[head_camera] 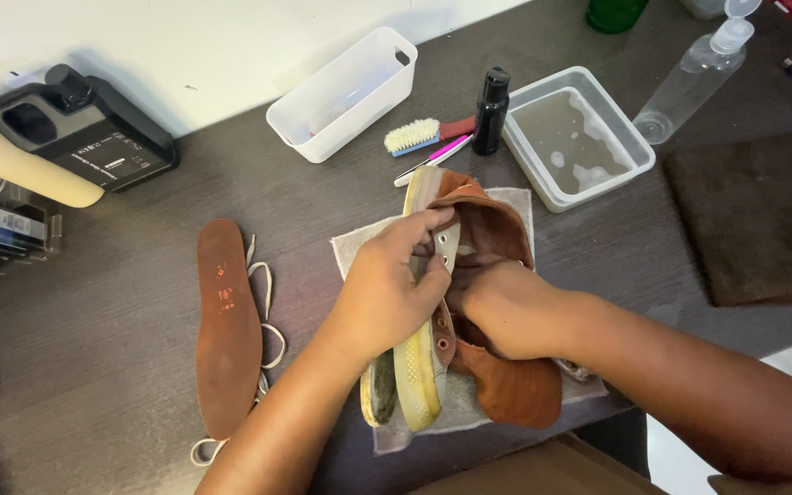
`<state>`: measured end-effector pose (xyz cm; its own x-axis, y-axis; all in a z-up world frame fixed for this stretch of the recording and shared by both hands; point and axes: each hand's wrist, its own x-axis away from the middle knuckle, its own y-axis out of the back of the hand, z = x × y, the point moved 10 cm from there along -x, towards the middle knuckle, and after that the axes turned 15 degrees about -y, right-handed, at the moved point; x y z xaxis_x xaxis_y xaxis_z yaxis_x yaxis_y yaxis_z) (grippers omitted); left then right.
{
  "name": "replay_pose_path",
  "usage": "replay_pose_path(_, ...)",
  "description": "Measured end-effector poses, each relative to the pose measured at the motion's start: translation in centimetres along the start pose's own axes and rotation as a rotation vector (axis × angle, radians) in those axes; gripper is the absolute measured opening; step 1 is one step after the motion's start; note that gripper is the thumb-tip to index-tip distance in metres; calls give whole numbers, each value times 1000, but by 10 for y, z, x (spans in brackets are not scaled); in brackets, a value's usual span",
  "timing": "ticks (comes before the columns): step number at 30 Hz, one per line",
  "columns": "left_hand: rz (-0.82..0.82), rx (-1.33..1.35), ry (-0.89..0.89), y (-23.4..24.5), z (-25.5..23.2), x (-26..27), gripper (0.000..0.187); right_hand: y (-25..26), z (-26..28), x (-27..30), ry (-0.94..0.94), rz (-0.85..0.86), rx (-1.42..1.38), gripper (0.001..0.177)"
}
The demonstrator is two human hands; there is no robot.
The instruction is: The person cleans a brown high-top sneaker using a cloth and a brush. They wipe the upper and interior, then scrub the toe and side panels with a brush dipped in soapy water.
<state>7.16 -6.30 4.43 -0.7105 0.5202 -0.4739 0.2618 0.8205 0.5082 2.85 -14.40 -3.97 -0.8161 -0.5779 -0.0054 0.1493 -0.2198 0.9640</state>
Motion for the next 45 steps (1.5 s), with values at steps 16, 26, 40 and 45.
replay_pose_path(16, 12, 13, 37, -3, 8, 7, 44, 1, 5, -7, -95, 252, -117, 8)
replay_pose_path(26, 0, 18, 52, -2, 17, 9, 44, -9, -7, -11, -59, 246, -224, 23)
replay_pose_path(40, -18, 10, -3, 1, 16, 9, 41, 65, -41, 11, -139, -462, -72, 37)
replay_pose_path(45, 3, -29, -20, 3, 11, 5, 41, 18, -60, -3, -209, -290, -25, 49)
